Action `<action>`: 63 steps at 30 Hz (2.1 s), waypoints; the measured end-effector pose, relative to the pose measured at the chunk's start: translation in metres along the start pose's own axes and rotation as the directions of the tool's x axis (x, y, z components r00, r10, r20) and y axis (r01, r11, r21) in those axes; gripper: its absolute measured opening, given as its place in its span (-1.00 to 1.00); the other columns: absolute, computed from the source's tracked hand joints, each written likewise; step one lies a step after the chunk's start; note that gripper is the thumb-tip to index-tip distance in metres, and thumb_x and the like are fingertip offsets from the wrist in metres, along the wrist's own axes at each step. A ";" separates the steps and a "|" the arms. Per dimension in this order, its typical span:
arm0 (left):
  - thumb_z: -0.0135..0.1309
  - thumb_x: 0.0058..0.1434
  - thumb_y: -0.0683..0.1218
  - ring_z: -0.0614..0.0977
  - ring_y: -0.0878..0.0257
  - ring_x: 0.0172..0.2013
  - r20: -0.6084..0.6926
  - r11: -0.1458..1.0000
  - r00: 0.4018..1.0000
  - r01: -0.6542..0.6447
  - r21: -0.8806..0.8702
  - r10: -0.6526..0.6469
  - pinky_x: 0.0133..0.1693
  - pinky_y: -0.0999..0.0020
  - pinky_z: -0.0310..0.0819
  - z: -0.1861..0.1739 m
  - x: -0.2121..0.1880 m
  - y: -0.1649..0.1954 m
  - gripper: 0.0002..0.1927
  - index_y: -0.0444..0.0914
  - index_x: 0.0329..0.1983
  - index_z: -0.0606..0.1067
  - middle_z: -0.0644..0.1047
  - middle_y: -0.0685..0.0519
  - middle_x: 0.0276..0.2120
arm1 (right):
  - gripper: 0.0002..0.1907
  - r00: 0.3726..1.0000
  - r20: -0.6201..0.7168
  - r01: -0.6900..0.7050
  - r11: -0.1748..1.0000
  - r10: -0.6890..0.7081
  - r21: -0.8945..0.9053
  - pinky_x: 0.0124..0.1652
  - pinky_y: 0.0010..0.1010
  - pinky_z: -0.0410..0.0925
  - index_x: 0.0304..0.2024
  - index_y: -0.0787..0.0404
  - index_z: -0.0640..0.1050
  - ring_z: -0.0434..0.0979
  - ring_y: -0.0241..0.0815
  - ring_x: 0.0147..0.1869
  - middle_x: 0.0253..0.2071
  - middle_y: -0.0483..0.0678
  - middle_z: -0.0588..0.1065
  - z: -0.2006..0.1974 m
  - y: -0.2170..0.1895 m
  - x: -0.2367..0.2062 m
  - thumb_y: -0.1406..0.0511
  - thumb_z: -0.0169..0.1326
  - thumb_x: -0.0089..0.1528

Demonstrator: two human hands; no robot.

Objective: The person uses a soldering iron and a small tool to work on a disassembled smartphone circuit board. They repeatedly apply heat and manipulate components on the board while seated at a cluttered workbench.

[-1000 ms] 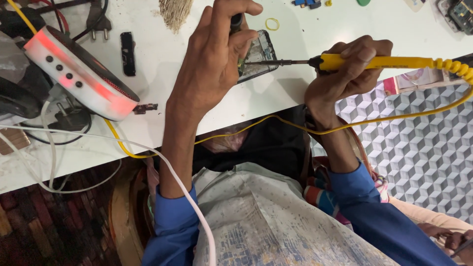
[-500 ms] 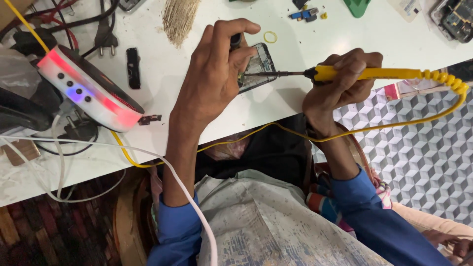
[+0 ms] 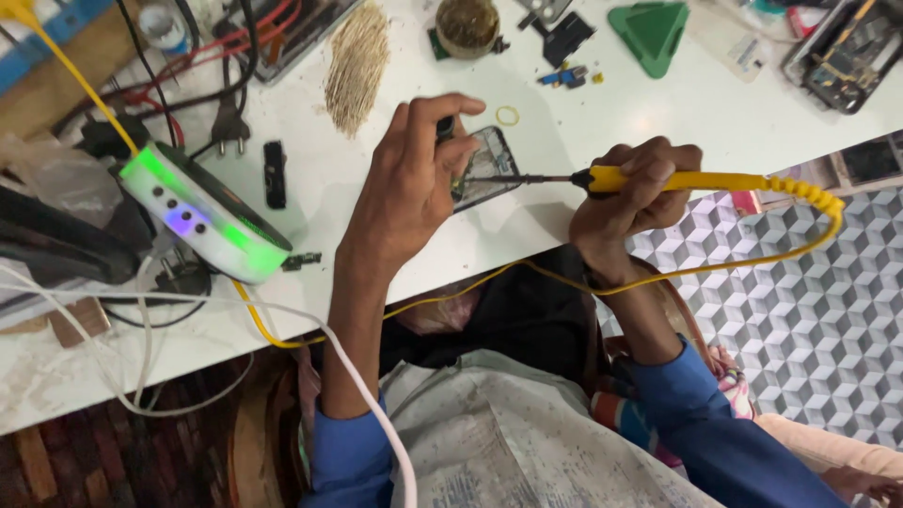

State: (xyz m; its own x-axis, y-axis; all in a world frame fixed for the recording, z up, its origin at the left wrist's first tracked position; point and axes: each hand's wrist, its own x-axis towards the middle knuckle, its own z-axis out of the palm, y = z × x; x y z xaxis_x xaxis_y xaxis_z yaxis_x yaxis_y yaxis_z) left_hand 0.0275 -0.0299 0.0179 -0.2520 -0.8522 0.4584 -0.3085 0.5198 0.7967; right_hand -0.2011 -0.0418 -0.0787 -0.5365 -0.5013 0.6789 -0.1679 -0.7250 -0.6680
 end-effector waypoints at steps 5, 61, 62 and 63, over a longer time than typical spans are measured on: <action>-0.07 0.40 -0.42 0.59 0.19 -0.30 -0.036 0.999 0.999 0.004 -0.053 -0.006 -0.14 0.32 0.63 0.001 -0.002 0.002 -0.64 -0.30 0.21 0.34 0.44 -0.12 -0.12 | -0.67 0.992 0.036 -0.116 0.993 0.117 -0.027 -0.48 -0.51 0.16 -0.23 0.21 0.22 0.22 -0.34 -0.49 -0.41 -0.13 0.25 0.002 -0.013 -0.004 0.19 -0.13 0.58; -0.23 0.54 -0.18 0.30 0.33 -0.44 -0.029 0.981 0.994 0.097 -0.166 -0.103 -0.32 0.44 0.32 -0.008 -0.058 0.044 -0.68 -0.29 0.32 0.27 0.47 0.03 -0.34 | -0.76 0.699 0.626 -0.215 0.937 0.346 -0.277 -0.44 -0.57 0.40 0.12 0.38 0.45 0.48 -0.36 -0.39 -0.06 0.08 0.55 0.042 -0.022 0.076 0.34 0.02 0.46; -0.23 0.53 -0.19 0.32 0.29 -0.38 -0.029 0.989 0.997 0.069 -0.128 -0.073 -0.26 0.40 0.35 -0.008 -0.055 0.045 -0.67 -0.29 0.33 0.28 0.49 0.03 -0.33 | -0.75 0.699 0.623 -0.231 0.936 0.350 -0.266 -0.45 -0.57 0.40 0.13 0.38 0.44 0.47 -0.36 -0.39 -0.06 0.09 0.54 0.040 -0.020 0.076 0.33 0.01 0.47; -0.23 0.52 -0.21 0.34 0.24 -0.32 -0.026 0.995 0.999 0.044 -0.091 -0.047 -0.20 0.37 0.37 -0.009 -0.054 0.047 -0.66 -0.29 0.34 0.29 0.50 0.03 -0.33 | -0.74 0.742 0.584 -0.241 0.944 0.330 -0.226 -0.48 -0.57 0.37 0.13 0.36 0.41 0.44 -0.37 -0.43 -0.07 0.07 0.54 0.038 -0.019 0.075 0.30 -0.03 0.49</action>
State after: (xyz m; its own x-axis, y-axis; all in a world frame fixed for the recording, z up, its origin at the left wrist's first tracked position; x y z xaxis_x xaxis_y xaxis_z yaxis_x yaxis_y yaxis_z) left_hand 0.0348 0.0403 0.0337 -0.2129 -0.8769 0.4309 -0.2347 0.4740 0.8487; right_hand -0.2064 -0.0832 -0.0035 0.0299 -0.8867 0.4614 -0.2162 -0.4564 -0.8631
